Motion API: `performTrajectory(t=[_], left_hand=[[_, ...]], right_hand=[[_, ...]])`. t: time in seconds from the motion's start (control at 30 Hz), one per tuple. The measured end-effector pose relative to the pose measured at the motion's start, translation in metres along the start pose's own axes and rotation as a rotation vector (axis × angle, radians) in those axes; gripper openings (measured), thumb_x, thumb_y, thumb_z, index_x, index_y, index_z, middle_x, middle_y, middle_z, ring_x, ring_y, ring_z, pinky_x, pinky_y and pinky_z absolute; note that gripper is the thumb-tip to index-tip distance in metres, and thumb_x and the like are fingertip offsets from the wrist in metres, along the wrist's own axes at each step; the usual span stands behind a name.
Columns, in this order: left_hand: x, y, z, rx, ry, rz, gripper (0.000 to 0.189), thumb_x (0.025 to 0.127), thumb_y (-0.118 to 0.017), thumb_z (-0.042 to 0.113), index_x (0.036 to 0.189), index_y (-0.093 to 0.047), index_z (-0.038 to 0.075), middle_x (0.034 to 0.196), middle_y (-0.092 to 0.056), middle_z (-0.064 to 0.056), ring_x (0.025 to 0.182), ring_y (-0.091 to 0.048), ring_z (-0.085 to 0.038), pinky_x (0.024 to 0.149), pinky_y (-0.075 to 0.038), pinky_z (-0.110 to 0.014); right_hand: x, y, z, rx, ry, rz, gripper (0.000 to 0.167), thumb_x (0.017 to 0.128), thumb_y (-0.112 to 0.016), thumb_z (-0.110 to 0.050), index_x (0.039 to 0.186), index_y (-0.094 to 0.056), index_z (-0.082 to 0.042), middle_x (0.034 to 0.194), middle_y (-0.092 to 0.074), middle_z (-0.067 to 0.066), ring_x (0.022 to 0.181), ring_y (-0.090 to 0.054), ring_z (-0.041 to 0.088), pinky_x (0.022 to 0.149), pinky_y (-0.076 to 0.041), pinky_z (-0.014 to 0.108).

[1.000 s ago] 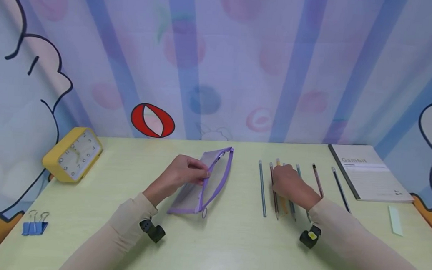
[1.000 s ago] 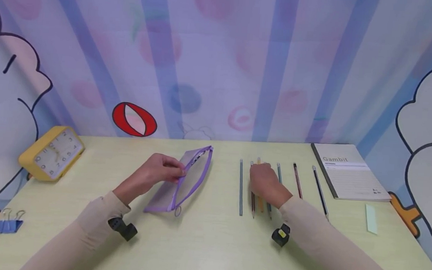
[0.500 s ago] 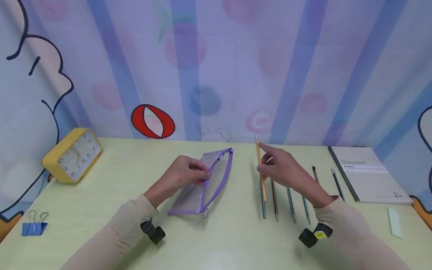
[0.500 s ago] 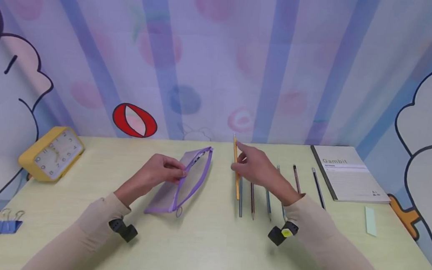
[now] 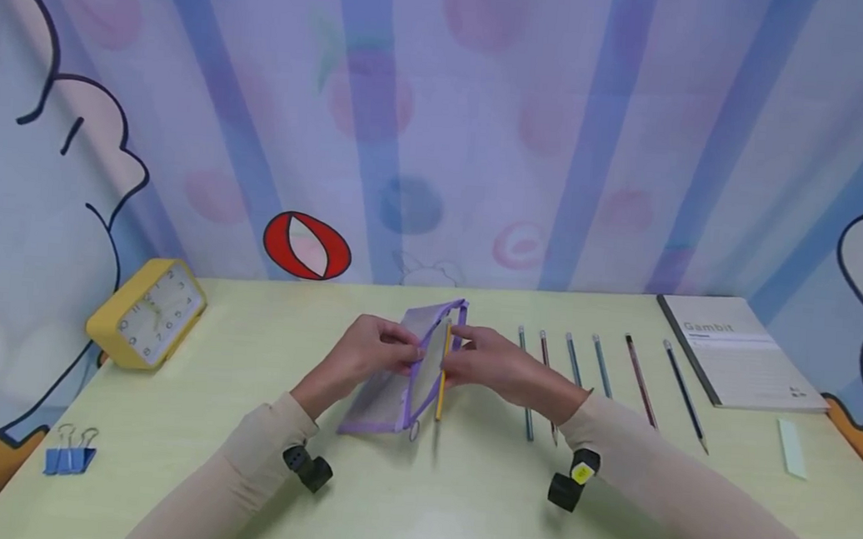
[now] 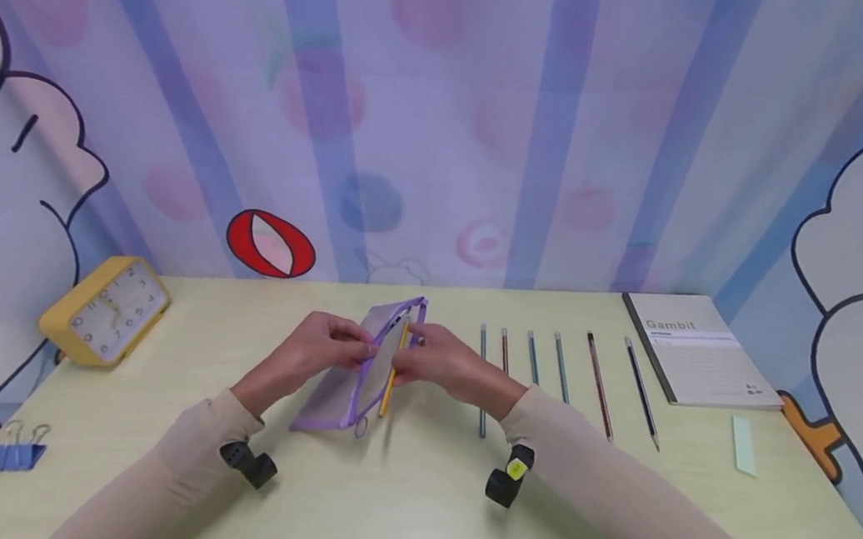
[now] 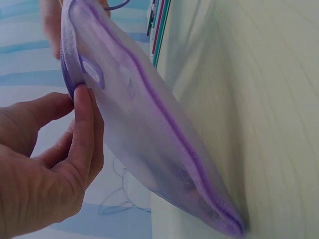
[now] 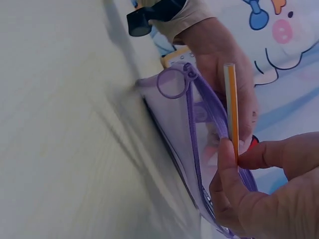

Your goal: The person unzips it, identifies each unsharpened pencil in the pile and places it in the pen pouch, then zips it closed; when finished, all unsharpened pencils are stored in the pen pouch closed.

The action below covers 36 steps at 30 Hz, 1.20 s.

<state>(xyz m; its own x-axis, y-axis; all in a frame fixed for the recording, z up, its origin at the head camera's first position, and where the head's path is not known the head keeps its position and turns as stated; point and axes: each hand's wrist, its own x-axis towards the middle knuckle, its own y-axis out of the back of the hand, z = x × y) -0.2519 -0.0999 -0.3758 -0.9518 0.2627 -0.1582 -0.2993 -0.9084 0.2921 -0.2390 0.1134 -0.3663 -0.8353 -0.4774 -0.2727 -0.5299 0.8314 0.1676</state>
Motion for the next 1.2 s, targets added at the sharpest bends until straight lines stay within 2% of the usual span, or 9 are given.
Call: performTrajectory(t=[0.1,0.17,0.23,0.33,0.57,0.73,1.0,1.1,1.2], left_hand=[[0.0,0.001,-0.001,-0.007,-0.006,-0.011,0.02,0.089,-0.075,0.009,0.104,-0.074,-0.005,0.094,-0.075,-0.013,0.069,-0.072,-0.01,0.083,-0.064,-0.041],[0.0,0.001,-0.001,-0.01,-0.01,-0.017,0.02,0.089,-0.075,0.009,0.104,-0.073,-0.005,0.095,-0.075,-0.013,0.07,-0.072,-0.011,0.083,-0.064,-0.041],[0.0,0.001,-0.001,-0.006,-0.015,-0.018,0.02,0.09,-0.075,0.009,0.104,-0.073,-0.005,0.096,-0.075,-0.014,0.071,-0.073,-0.011,0.082,-0.064,-0.04],[0.0,0.0,0.0,0.001,-0.023,-0.014,0.02,0.09,-0.074,0.008,0.105,-0.074,-0.005,0.097,-0.076,-0.015,0.071,-0.073,-0.011,0.081,-0.064,-0.038],[0.0,0.0,0.001,0.017,-0.018,0.003,0.019,0.089,-0.074,0.008,0.104,-0.074,-0.005,0.097,-0.076,-0.015,0.069,-0.071,-0.01,0.082,-0.064,-0.039],[-0.001,0.002,0.0,0.017,-0.012,0.001,0.019,0.089,-0.075,0.009,0.103,-0.074,-0.004,0.094,-0.075,-0.013,0.068,-0.071,-0.01,0.084,-0.063,-0.041],[-0.001,0.002,0.0,0.022,-0.02,-0.012,0.02,0.089,-0.075,0.009,0.103,-0.074,-0.004,0.092,-0.075,-0.012,0.068,-0.071,-0.01,0.082,-0.064,-0.038],[-0.001,0.001,0.0,0.024,-0.016,-0.01,0.02,0.089,-0.075,0.01,0.104,-0.074,-0.004,0.092,-0.075,-0.012,0.068,-0.071,-0.01,0.084,-0.063,-0.04],[0.0,0.0,0.0,0.025,-0.015,-0.009,0.02,0.089,-0.076,0.01,0.104,-0.075,-0.004,0.092,-0.076,-0.012,0.068,-0.071,-0.009,0.085,-0.063,-0.041]], right_hand=[[0.01,-0.005,-0.001,-0.031,0.02,0.03,0.076,0.094,-0.058,-0.005,0.158,-0.019,0.003,0.116,-0.067,0.027,0.085,-0.073,0.017,0.098,-0.058,0.045],[0.015,-0.008,-0.002,-0.065,0.041,0.047,0.065,0.094,-0.058,-0.003,0.152,-0.032,0.005,0.107,-0.071,0.025,0.079,-0.072,0.015,0.091,-0.061,0.041],[0.018,-0.011,-0.003,-0.095,0.052,0.062,0.052,0.093,-0.058,-0.001,0.143,-0.045,0.004,0.103,-0.073,0.023,0.077,-0.072,0.015,0.085,-0.063,0.037],[0.02,-0.014,-0.006,-0.14,0.059,0.089,0.044,0.092,-0.06,0.0,0.134,-0.049,0.006,0.103,-0.073,0.024,0.078,-0.073,0.018,0.08,-0.063,0.033],[0.014,-0.007,-0.014,-0.231,0.013,0.117,0.073,0.094,-0.061,-0.003,0.154,-0.023,0.012,0.109,-0.068,0.025,0.089,-0.076,0.026,0.09,-0.061,0.038],[0.001,0.013,-0.017,-0.319,0.05,0.122,0.065,0.097,-0.058,-0.007,0.153,-0.029,0.009,0.115,-0.063,0.024,0.094,-0.075,0.028,0.096,-0.059,0.044],[-0.021,0.043,-0.012,-0.716,0.102,0.278,0.055,0.1,-0.058,-0.012,0.148,-0.042,0.009,0.112,-0.069,0.022,0.094,-0.072,0.031,0.074,-0.057,0.034],[-0.025,0.047,-0.005,-0.81,0.088,0.326,0.058,0.099,-0.059,-0.01,0.147,-0.039,0.013,0.121,-0.064,0.028,0.103,-0.067,0.036,0.081,-0.056,0.041],[-0.025,0.048,0.005,-0.886,0.016,0.333,0.063,0.098,-0.062,-0.011,0.148,-0.034,0.016,0.133,-0.052,0.035,0.116,-0.058,0.043,0.095,-0.052,0.053]])
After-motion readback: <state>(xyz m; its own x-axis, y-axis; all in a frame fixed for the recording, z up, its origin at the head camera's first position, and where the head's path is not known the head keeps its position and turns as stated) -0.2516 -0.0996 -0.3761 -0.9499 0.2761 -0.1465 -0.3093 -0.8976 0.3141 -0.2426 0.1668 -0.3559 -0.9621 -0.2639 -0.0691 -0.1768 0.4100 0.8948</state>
